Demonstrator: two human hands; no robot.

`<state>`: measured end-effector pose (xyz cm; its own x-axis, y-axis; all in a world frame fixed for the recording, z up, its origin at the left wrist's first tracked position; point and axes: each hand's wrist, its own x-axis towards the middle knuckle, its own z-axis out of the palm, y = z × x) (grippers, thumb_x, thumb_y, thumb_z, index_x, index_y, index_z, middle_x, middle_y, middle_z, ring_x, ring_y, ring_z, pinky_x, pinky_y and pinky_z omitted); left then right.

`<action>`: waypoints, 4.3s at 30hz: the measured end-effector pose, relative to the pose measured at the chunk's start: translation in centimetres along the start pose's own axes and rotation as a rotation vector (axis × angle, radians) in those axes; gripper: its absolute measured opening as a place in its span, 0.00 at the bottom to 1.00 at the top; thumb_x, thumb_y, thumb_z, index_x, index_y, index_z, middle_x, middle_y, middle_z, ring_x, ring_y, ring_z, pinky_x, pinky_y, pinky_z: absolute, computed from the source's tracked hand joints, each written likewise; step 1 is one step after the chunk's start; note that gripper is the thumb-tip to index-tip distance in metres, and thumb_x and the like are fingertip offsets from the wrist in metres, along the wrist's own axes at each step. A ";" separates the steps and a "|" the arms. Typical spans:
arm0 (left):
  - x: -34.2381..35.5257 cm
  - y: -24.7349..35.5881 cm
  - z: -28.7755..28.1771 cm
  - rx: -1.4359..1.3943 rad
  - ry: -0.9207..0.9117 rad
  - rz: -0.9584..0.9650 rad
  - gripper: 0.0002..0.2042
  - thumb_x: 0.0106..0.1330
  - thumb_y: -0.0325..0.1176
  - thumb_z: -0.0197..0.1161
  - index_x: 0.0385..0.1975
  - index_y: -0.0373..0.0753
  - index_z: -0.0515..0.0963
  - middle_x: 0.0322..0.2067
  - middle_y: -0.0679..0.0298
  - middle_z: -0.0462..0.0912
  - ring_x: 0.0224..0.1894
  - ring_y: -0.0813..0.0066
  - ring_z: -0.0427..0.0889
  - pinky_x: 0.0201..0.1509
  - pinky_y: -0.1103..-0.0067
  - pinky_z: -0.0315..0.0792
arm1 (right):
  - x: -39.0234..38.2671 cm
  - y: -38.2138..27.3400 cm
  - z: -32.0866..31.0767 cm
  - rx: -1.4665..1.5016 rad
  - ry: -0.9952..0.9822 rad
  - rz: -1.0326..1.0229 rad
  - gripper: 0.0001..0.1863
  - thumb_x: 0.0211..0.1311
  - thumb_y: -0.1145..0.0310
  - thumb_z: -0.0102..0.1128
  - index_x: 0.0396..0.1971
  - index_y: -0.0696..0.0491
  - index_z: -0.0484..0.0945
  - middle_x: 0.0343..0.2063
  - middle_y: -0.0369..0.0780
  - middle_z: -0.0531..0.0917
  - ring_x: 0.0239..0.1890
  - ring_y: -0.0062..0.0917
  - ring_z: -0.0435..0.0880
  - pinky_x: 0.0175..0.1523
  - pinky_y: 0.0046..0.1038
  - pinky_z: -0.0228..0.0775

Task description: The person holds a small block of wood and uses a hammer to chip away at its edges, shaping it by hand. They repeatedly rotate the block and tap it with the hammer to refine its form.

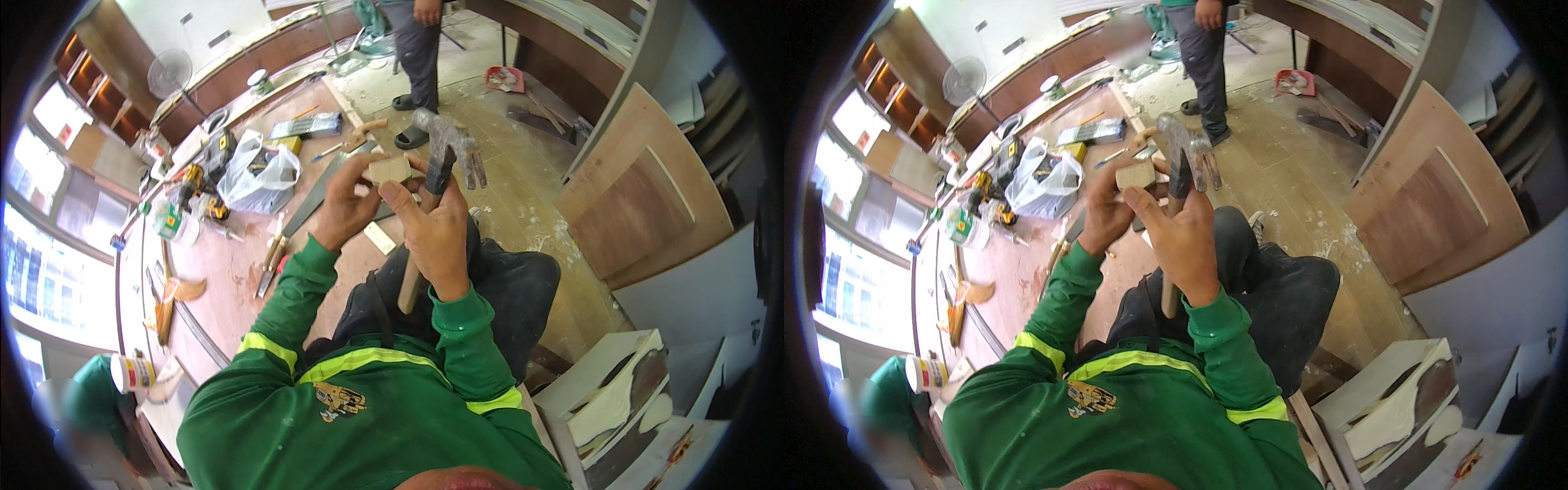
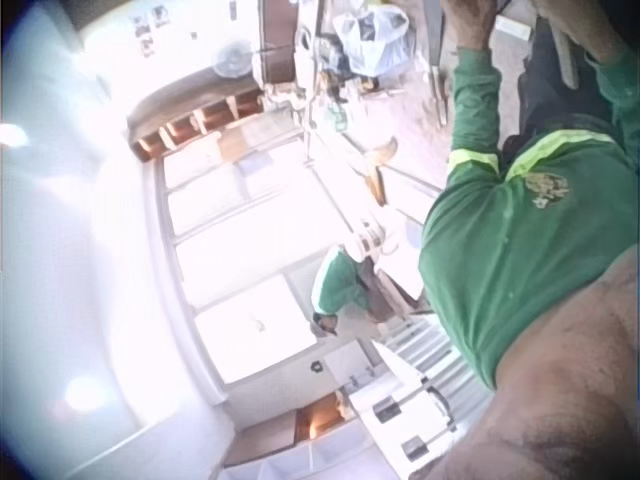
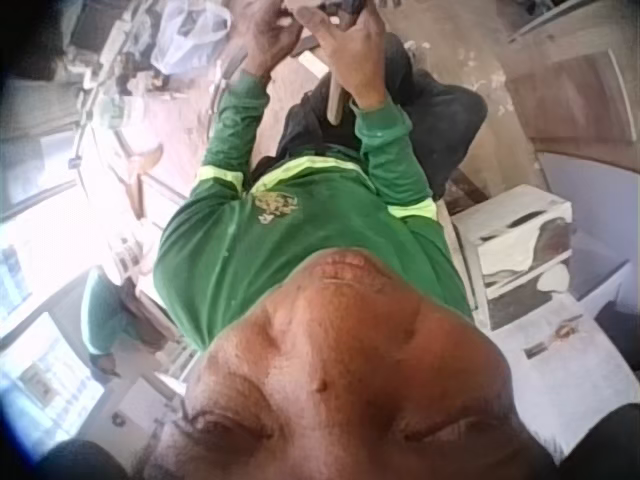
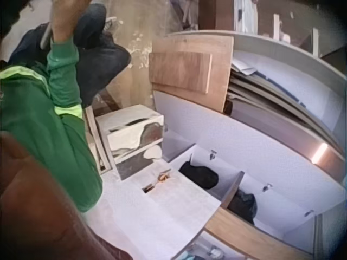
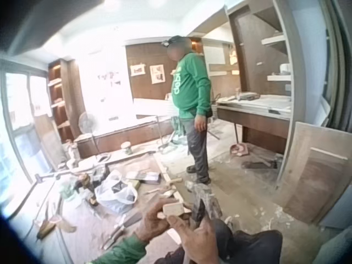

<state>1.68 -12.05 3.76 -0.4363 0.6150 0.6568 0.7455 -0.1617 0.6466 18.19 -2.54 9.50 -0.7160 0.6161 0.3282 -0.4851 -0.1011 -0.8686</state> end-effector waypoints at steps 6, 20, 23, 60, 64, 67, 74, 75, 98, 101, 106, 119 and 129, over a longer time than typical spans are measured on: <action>-3.3 -1.7 7.9 -0.565 -0.107 -0.363 0.20 0.76 0.34 0.71 0.63 0.35 0.77 0.44 0.65 0.87 0.37 0.80 0.85 0.38 0.79 0.78 | -1.3 0.0 -6.9 -0.136 0.139 0.295 0.27 0.72 0.64 0.74 0.60 0.65 0.76 0.37 0.39 0.88 0.38 0.19 0.88 0.41 0.22 0.79; -4.4 -4.9 10.6 -0.602 -0.102 -0.553 0.21 0.78 0.41 0.70 0.61 0.35 0.76 0.52 0.62 0.85 0.54 0.73 0.84 0.64 0.71 0.77 | -6.0 15.0 -19.9 -0.083 0.473 0.754 0.15 0.74 0.63 0.69 0.43 0.56 0.73 0.25 0.33 0.75 0.19 0.17 0.73 0.21 0.26 0.68; -4.1 -4.3 11.0 -0.676 -0.132 -0.592 0.23 0.79 0.41 0.67 0.65 0.34 0.72 0.57 0.56 0.85 0.60 0.65 0.85 0.67 0.68 0.77 | -5.3 14.8 -18.7 -0.275 0.327 0.783 0.19 0.75 0.63 0.67 0.52 0.61 0.75 0.31 0.40 0.82 0.28 0.27 0.85 0.33 0.34 0.79; -1.9 -3.9 14.7 -1.497 -0.324 -1.117 0.27 0.85 0.52 0.51 0.64 0.32 0.75 0.52 0.46 0.87 0.53 0.55 0.90 0.60 0.63 0.86 | -6.0 6.8 -12.9 -1.056 -0.448 0.580 0.41 0.71 0.54 0.67 0.76 0.58 0.63 0.56 0.61 0.83 0.55 0.61 0.84 0.60 0.53 0.76; -3.7 -5.6 16.7 -1.552 -0.326 -1.180 0.26 0.85 0.52 0.52 0.62 0.34 0.77 0.51 0.51 0.87 0.53 0.61 0.90 0.60 0.66 0.85 | -6.7 10.0 -17.1 -0.806 -0.461 0.420 0.37 0.68 0.50 0.74 0.66 0.60 0.75 0.42 0.53 0.86 0.40 0.44 0.88 0.45 0.42 0.80; -3.1 -6.0 17.0 -1.588 -0.368 -1.164 0.25 0.85 0.52 0.52 0.62 0.34 0.77 0.52 0.52 0.87 0.53 0.61 0.89 0.60 0.66 0.85 | -7.2 10.6 -18.6 -0.631 -0.313 0.579 0.34 0.64 0.47 0.78 0.57 0.62 0.81 0.32 0.43 0.85 0.31 0.28 0.82 0.39 0.32 0.75; -3.3 -6.0 17.7 -1.570 -0.426 -1.170 0.25 0.85 0.52 0.53 0.63 0.35 0.77 0.53 0.52 0.87 0.55 0.61 0.88 0.61 0.66 0.83 | -7.0 10.7 -19.0 -0.654 -0.272 0.608 0.30 0.66 0.47 0.77 0.45 0.64 0.85 0.27 0.39 0.82 0.29 0.23 0.77 0.36 0.31 0.69; -3.3 -6.0 17.5 -1.563 -0.411 -1.186 0.25 0.85 0.52 0.53 0.63 0.35 0.77 0.53 0.52 0.87 0.54 0.61 0.88 0.61 0.66 0.83 | -7.0 10.6 -18.7 -0.647 -0.273 0.586 0.30 0.66 0.47 0.77 0.45 0.64 0.85 0.27 0.39 0.82 0.29 0.23 0.77 0.36 0.31 0.69; -3.9 -6.8 17.7 -1.593 -0.383 -1.187 0.25 0.85 0.52 0.52 0.62 0.35 0.78 0.53 0.51 0.86 0.55 0.60 0.88 0.63 0.64 0.84 | -6.8 10.9 -19.0 -0.643 -0.297 0.601 0.30 0.65 0.47 0.77 0.44 0.64 0.85 0.26 0.40 0.83 0.29 0.23 0.77 0.36 0.31 0.69; -4.0 -6.9 17.8 -1.614 -0.388 -1.176 0.25 0.85 0.52 0.51 0.62 0.34 0.78 0.53 0.52 0.86 0.55 0.60 0.88 0.64 0.64 0.83 | -7.0 11.1 -19.0 -0.631 -0.274 0.614 0.30 0.64 0.47 0.77 0.40 0.65 0.84 0.26 0.39 0.82 0.29 0.23 0.76 0.36 0.31 0.68; -3.8 -6.5 17.5 -1.600 -0.382 -1.166 0.25 0.86 0.51 0.51 0.62 0.34 0.78 0.54 0.53 0.86 0.56 0.60 0.88 0.65 0.65 0.83 | -7.2 11.6 -19.1 -0.630 -0.255 0.587 0.30 0.64 0.47 0.77 0.39 0.64 0.84 0.26 0.39 0.82 0.30 0.24 0.77 0.36 0.32 0.68; -2.4 -5.3 15.7 -1.396 -0.101 -1.040 0.25 0.84 0.50 0.53 0.63 0.32 0.75 0.53 0.49 0.87 0.54 0.56 0.88 0.62 0.61 0.83 | -7.6 9.0 -17.2 -0.698 -0.343 0.449 0.45 0.61 0.49 0.80 0.69 0.61 0.71 0.43 0.52 0.86 0.43 0.42 0.87 0.52 0.40 0.78; 4.1 -5.0 7.1 -0.773 0.047 -0.466 0.17 0.84 0.36 0.57 0.65 0.35 0.69 0.60 0.53 0.82 0.64 0.63 0.81 0.69 0.68 0.74 | -8.4 7.2 -13.5 -0.731 -0.102 0.649 0.29 0.72 0.64 0.65 0.69 0.57 0.70 0.46 0.59 0.85 0.49 0.57 0.84 0.54 0.49 0.76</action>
<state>-0.29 -3.25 0.47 -0.6420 0.7188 0.2667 -0.0518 -0.3877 0.9203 27.48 2.10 -4.57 -0.7902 0.5378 -0.2937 0.4239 0.1336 -0.8958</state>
